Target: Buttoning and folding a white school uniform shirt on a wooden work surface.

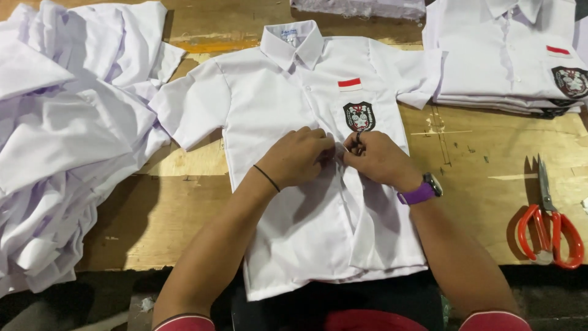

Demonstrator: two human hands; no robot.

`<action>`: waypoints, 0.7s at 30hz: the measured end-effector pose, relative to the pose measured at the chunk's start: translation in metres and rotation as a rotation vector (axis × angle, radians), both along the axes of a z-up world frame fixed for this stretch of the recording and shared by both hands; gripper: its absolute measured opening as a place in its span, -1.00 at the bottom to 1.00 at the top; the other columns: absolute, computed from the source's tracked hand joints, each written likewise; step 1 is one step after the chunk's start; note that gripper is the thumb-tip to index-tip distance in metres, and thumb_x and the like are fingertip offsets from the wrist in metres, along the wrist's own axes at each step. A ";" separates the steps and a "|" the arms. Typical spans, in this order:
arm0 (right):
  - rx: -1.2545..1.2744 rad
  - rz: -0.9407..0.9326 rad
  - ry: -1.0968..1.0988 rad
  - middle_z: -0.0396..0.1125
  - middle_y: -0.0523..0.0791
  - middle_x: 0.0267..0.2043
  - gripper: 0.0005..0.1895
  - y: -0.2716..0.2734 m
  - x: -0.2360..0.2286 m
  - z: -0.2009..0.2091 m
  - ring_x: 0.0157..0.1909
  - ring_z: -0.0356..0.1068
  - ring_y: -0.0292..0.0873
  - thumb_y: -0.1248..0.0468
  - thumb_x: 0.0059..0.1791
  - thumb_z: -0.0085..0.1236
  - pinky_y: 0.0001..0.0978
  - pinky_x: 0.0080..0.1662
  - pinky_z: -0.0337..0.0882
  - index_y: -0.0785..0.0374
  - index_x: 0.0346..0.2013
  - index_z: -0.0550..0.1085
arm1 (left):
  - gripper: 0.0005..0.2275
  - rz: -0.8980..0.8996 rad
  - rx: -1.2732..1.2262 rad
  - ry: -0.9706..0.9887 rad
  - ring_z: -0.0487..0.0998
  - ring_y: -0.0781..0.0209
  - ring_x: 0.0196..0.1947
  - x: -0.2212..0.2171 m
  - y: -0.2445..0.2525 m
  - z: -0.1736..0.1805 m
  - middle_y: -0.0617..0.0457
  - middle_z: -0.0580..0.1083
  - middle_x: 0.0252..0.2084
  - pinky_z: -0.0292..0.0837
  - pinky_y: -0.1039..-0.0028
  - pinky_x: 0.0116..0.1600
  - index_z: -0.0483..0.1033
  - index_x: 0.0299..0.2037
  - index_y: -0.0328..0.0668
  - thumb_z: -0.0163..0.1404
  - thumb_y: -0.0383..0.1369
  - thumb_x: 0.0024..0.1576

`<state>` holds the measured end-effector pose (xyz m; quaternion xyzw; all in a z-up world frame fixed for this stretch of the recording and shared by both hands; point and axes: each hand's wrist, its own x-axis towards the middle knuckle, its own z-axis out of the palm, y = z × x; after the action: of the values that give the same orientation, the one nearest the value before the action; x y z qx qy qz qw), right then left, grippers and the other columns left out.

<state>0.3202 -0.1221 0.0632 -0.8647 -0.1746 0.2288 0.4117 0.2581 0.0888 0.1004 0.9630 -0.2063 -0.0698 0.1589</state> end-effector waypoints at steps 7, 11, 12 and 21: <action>-0.107 0.037 -0.221 0.45 0.04 -0.53 -0.64 0.013 -0.013 0.003 -0.48 0.51 0.01 0.03 -0.04 0.25 -0.16 -0.40 0.47 0.30 -0.26 0.56 | -0.55 0.000 -0.033 0.000 0.54 -0.04 0.06 0.006 0.003 -0.023 -0.04 0.53 -0.03 0.47 0.20 0.14 0.44 0.13 -0.10 0.05 -0.50 -0.04; -0.116 0.061 -0.307 0.41 0.07 -0.61 -0.79 0.013 -0.016 0.008 -0.51 0.49 0.08 0.26 -0.13 0.20 -0.15 -0.44 0.45 0.36 -0.31 0.54 | -0.50 0.047 -0.175 0.066 0.55 -0.09 0.04 0.010 0.002 -0.035 -0.11 0.52 -0.02 0.49 0.16 0.14 0.35 0.19 -0.15 0.05 -0.50 -0.03; -0.119 0.061 -0.303 0.41 0.07 -0.61 -0.79 0.015 -0.015 0.006 -0.51 0.49 0.08 0.26 -0.13 0.20 -0.15 -0.44 0.45 0.36 -0.31 0.54 | -0.50 0.047 -0.178 0.070 0.55 -0.09 0.04 0.009 0.003 -0.028 -0.11 0.52 -0.02 0.49 0.16 0.14 0.35 0.19 -0.15 0.05 -0.50 -0.03; 0.121 -0.040 -0.034 0.43 -0.01 -0.59 -0.83 0.016 -0.027 0.026 -0.55 0.40 -0.19 0.27 -0.09 0.24 -0.35 -0.37 0.43 0.30 -0.29 0.62 | -0.71 0.124 -0.439 0.143 0.64 -0.12 -0.12 0.001 0.007 -0.003 -0.16 0.54 -0.18 0.64 0.22 -0.06 0.47 -0.02 -0.29 0.04 -0.58 0.03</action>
<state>0.2928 -0.1062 0.0888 -0.8452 -0.1778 0.1950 0.4647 0.2591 0.0957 0.0971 0.9088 -0.1450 -0.0812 0.3826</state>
